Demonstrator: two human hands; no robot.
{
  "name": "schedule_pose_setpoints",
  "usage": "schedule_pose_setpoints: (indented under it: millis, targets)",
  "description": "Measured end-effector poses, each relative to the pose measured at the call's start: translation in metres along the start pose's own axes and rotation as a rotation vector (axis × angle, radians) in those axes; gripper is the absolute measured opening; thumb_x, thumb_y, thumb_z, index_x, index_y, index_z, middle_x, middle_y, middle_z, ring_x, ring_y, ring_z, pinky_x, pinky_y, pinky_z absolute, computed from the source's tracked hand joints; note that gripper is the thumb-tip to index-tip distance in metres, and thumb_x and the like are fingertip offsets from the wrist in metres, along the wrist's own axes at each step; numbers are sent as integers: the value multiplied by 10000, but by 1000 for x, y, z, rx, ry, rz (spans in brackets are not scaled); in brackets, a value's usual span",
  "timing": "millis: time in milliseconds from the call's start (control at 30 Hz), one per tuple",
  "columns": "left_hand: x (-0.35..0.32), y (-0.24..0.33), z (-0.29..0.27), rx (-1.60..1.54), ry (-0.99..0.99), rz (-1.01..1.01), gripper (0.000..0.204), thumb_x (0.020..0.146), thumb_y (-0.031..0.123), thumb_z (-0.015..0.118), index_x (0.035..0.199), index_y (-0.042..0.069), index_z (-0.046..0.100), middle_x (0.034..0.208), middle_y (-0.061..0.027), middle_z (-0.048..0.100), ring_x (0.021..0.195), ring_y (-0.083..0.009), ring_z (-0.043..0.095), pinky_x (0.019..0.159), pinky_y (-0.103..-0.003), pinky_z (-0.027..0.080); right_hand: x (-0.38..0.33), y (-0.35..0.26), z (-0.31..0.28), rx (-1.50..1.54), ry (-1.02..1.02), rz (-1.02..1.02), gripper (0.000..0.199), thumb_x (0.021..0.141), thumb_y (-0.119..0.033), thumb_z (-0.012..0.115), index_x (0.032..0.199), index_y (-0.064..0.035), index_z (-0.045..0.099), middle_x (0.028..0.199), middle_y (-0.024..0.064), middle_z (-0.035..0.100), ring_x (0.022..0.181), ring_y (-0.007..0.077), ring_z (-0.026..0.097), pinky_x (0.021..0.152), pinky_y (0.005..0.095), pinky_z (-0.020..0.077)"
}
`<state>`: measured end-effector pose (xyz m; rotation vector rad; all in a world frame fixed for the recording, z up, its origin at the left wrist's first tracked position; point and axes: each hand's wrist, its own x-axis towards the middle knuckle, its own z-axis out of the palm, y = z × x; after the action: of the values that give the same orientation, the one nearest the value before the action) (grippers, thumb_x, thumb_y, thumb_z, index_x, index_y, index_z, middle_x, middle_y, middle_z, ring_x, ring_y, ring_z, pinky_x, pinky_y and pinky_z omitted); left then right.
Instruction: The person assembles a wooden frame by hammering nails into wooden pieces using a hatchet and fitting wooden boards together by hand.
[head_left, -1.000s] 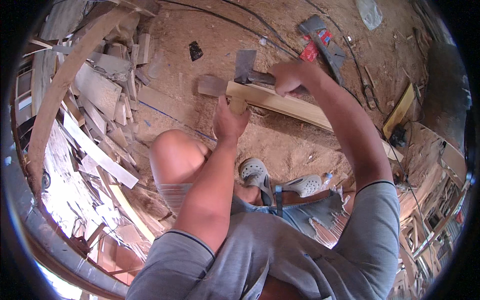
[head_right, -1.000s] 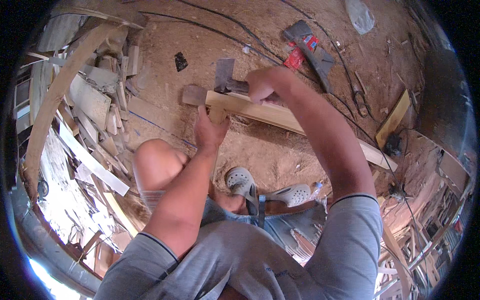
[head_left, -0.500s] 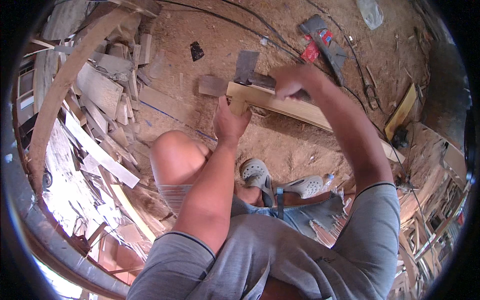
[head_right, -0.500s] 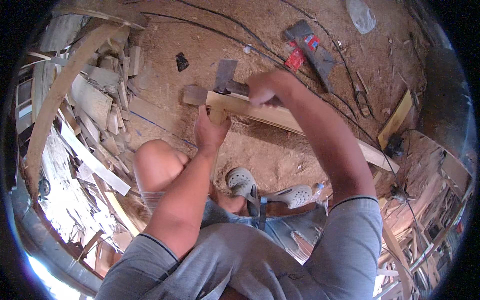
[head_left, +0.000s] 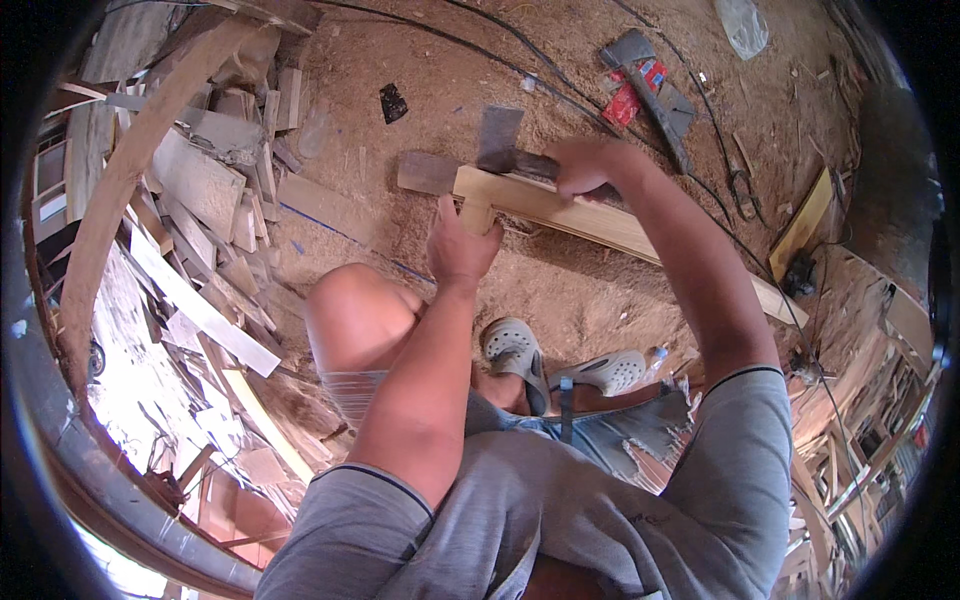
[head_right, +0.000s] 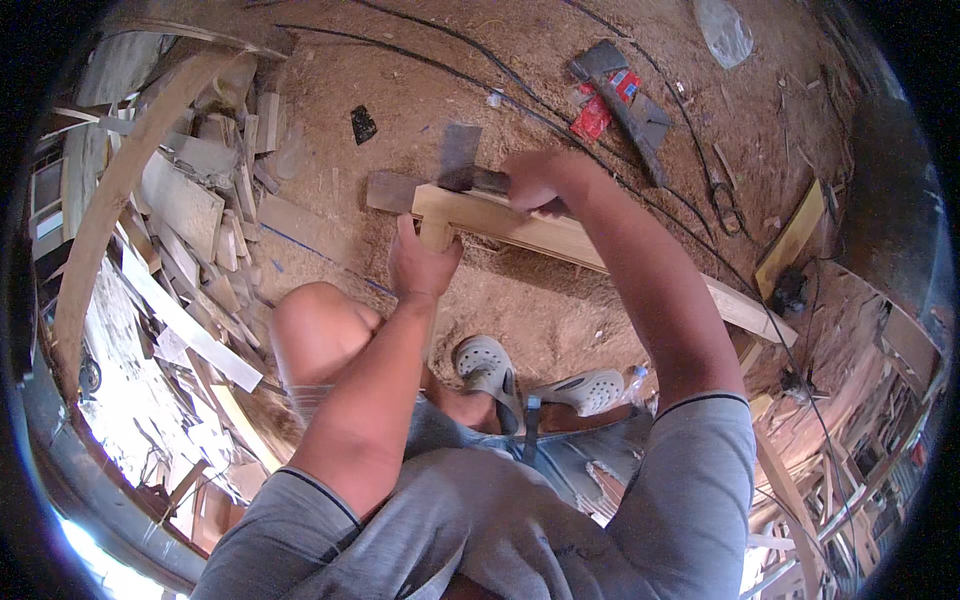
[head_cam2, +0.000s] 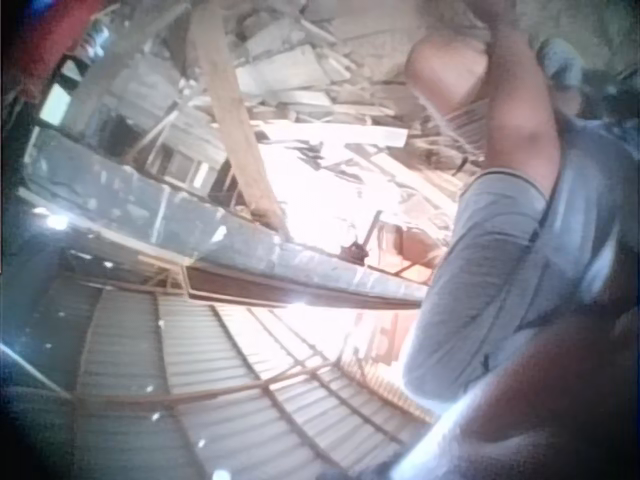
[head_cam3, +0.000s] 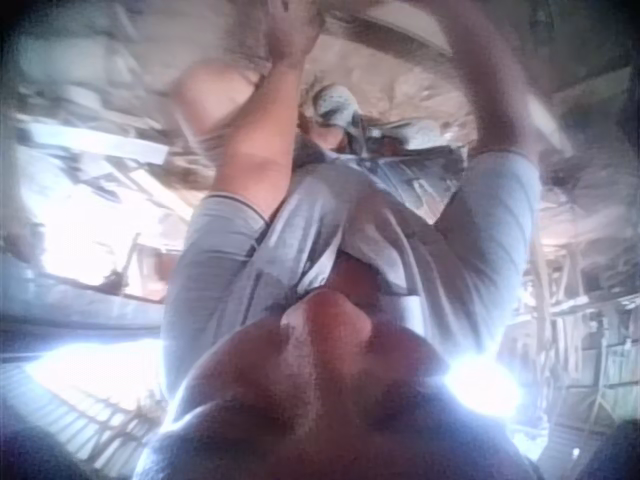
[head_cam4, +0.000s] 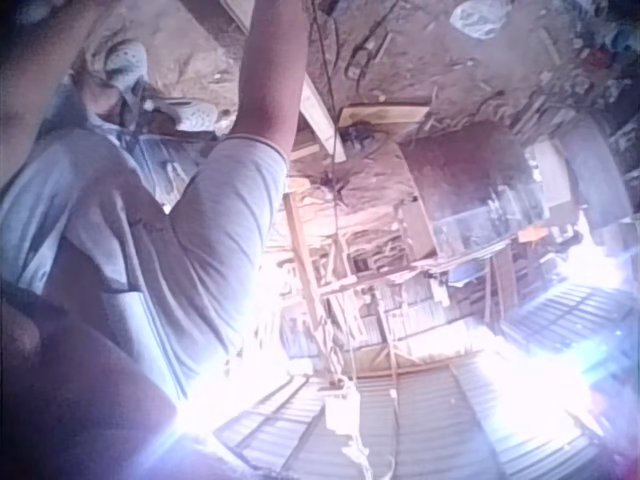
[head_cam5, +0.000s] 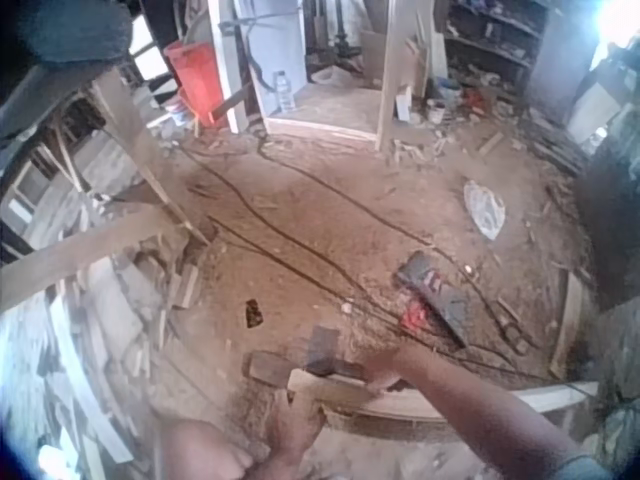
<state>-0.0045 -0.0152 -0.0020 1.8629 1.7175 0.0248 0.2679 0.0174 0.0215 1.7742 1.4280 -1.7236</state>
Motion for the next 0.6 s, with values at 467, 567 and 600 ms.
schedule_pose_setpoints:
  millis: [467,567,600]
  targets:
    - [-2,-5,5,-37,19,22,727,773,354,853,1344,91,489,1113,-253,715,1006,-496,694,851,-596,548,-30,57,28,-284,428,-215,643,888,-565,766,1253,-39,713,1200,260,743,1177,430,701,985,537,569]
    - [0,-1,1,8,25,44,781,767,348,856,1391,79,471,1131,-268,717,1000,-507,695,843,-604,551,-50,51,48,-284,303,-199,843,822,-557,839,1458,-82,559,1287,253,701,1224,423,675,1023,532,550]
    - [0,0,1,27,-55,-46,812,769,362,866,1411,72,462,1163,-273,712,1037,-502,693,870,-589,553,-51,51,57,-277,308,-230,905,793,-551,870,1491,-91,523,1288,247,699,1206,421,684,1013,531,554]
